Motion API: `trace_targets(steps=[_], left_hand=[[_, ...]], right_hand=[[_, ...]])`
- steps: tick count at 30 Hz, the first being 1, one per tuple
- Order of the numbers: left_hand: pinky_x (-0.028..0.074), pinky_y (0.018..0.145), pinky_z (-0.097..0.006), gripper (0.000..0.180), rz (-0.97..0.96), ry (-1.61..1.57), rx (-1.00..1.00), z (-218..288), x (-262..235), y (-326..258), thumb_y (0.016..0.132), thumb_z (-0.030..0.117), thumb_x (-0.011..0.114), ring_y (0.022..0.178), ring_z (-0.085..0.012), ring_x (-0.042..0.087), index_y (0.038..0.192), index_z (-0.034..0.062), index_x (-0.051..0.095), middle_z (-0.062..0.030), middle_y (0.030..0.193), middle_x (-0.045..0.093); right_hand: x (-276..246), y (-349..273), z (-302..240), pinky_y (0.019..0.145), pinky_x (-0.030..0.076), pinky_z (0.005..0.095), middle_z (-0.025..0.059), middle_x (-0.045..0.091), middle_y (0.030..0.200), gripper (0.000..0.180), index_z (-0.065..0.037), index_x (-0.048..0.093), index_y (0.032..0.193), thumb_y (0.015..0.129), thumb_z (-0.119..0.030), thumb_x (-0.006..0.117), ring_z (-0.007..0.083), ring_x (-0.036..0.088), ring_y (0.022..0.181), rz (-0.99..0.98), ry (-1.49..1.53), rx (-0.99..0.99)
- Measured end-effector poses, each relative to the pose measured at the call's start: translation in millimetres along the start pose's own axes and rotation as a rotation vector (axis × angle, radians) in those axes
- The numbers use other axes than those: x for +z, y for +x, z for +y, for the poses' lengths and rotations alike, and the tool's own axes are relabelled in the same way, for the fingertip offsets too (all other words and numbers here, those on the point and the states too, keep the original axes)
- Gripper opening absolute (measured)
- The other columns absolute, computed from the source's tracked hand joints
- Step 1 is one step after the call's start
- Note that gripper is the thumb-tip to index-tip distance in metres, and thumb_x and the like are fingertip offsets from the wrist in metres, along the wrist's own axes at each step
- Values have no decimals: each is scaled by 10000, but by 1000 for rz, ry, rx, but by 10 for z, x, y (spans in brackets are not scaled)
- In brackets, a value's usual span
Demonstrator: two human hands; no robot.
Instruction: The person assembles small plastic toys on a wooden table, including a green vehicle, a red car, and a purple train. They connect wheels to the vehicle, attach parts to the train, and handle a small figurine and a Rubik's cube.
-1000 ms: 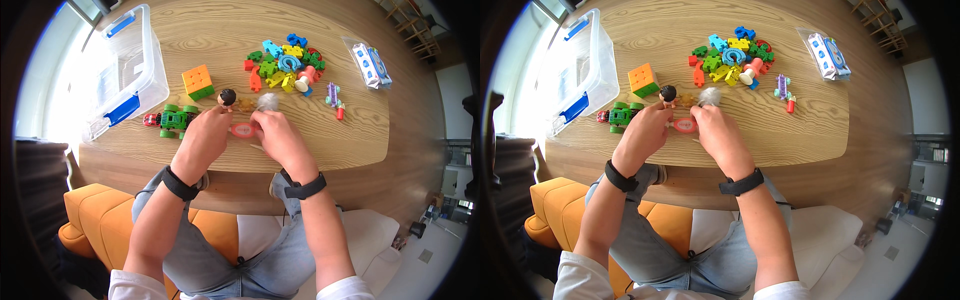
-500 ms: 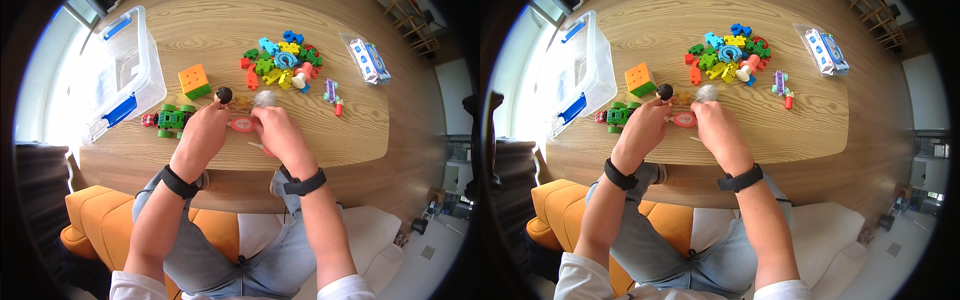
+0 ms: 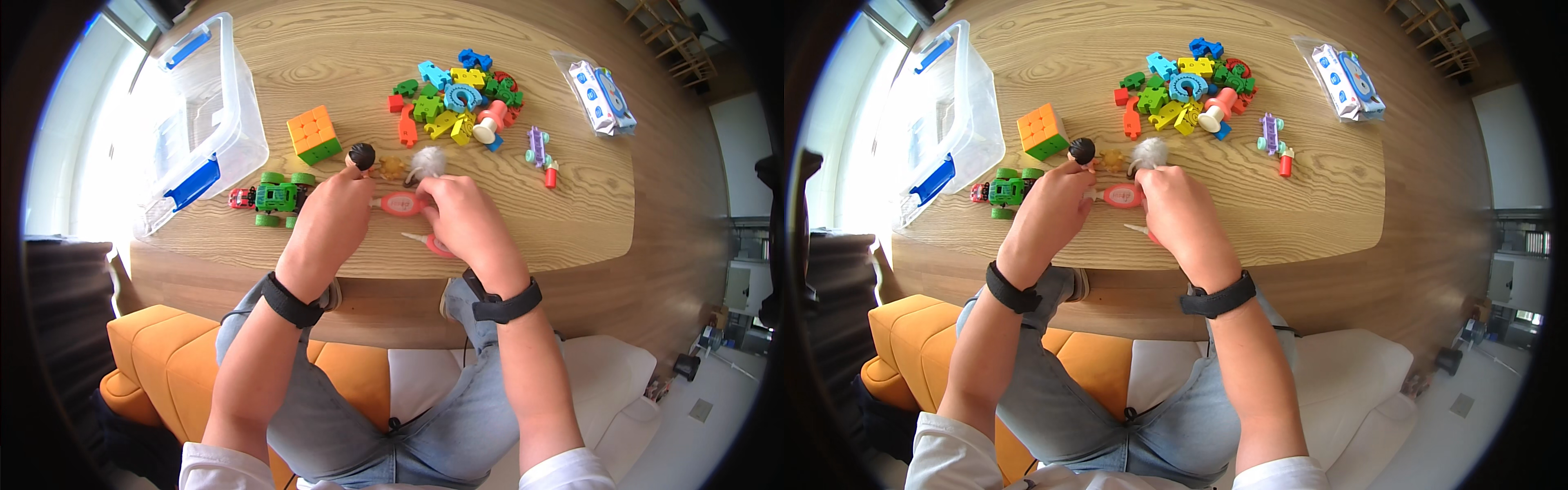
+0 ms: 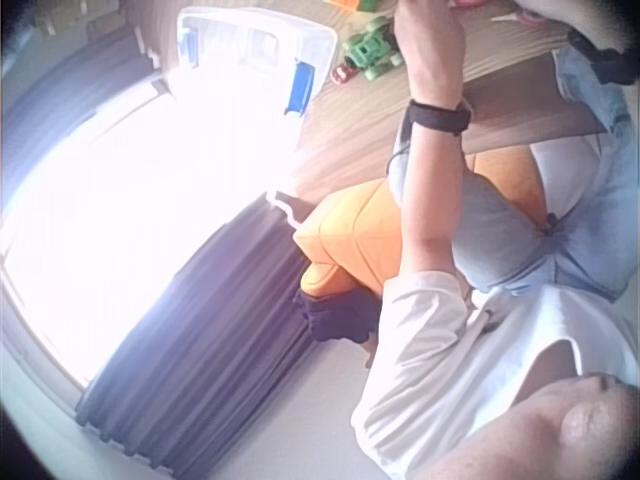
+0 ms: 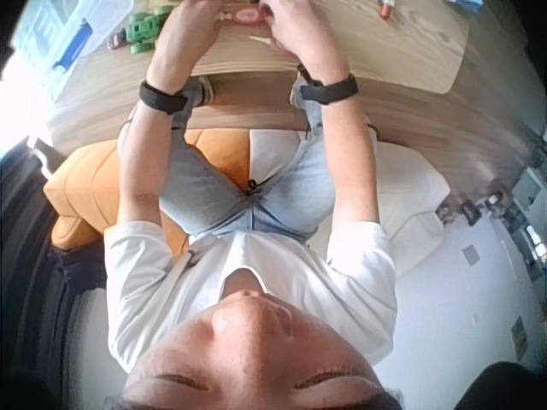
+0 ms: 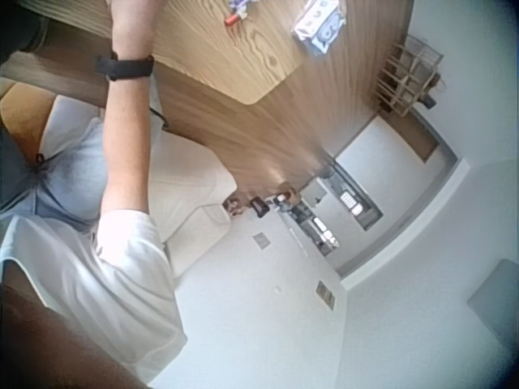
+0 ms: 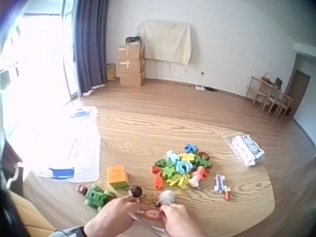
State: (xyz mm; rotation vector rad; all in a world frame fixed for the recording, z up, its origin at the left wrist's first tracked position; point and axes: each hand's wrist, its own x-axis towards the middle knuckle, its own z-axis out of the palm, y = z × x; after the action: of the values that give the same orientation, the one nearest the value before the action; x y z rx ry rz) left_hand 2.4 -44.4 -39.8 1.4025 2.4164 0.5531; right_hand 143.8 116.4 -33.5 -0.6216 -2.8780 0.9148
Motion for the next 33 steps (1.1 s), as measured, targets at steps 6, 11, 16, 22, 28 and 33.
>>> trace_targets(steps=[6,11,16,22,28,33], left_hand=[[582,875,-478,220,57,-3,-1,52,-26,-39,832,-14,731,997,-417,692,1052,-14,726,-197,1098,700],[580,850,-473,168,44,-63,66,269,-50,-36,855,26,735,979,-401,696,1019,-9,736,-183,1051,712],[585,796,-472,122,5,-121,212,371,36,-64,867,54,738,898,-381,696,982,15,733,-156,972,697],[600,794,-459,179,-119,-39,247,440,212,-101,857,51,736,910,-362,708,1034,31,718,-126,1019,682],[592,778,-466,175,-151,-53,264,484,251,-122,848,39,738,924,-364,710,1016,24,691,-131,1012,684],[581,754,-484,202,-155,-72,286,507,247,-127,852,12,708,915,-378,710,1042,31,646,-137,991,687]], right_hand=[[-157,-104,67,755,570,475,246,730,887,125,25,734,985,862,10,742,430,714,838,4,83,1],[-366,-164,144,741,593,415,212,755,854,113,38,745,967,864,-1,766,329,757,787,-97,71,163],[-468,-205,297,761,601,404,192,773,865,191,37,756,963,832,-79,833,301,765,808,-238,66,239],[-437,-277,304,762,596,409,169,771,899,383,26,733,987,738,-186,932,308,755,846,-340,7,290],[-329,-317,352,798,587,471,207,755,978,349,5,697,999,735,-89,905,396,732,931,-440,31,272],[-210,-304,317,773,579,495,240,736,938,182,9,694,953,791,30,773,438,710,919,-330,6,204]])
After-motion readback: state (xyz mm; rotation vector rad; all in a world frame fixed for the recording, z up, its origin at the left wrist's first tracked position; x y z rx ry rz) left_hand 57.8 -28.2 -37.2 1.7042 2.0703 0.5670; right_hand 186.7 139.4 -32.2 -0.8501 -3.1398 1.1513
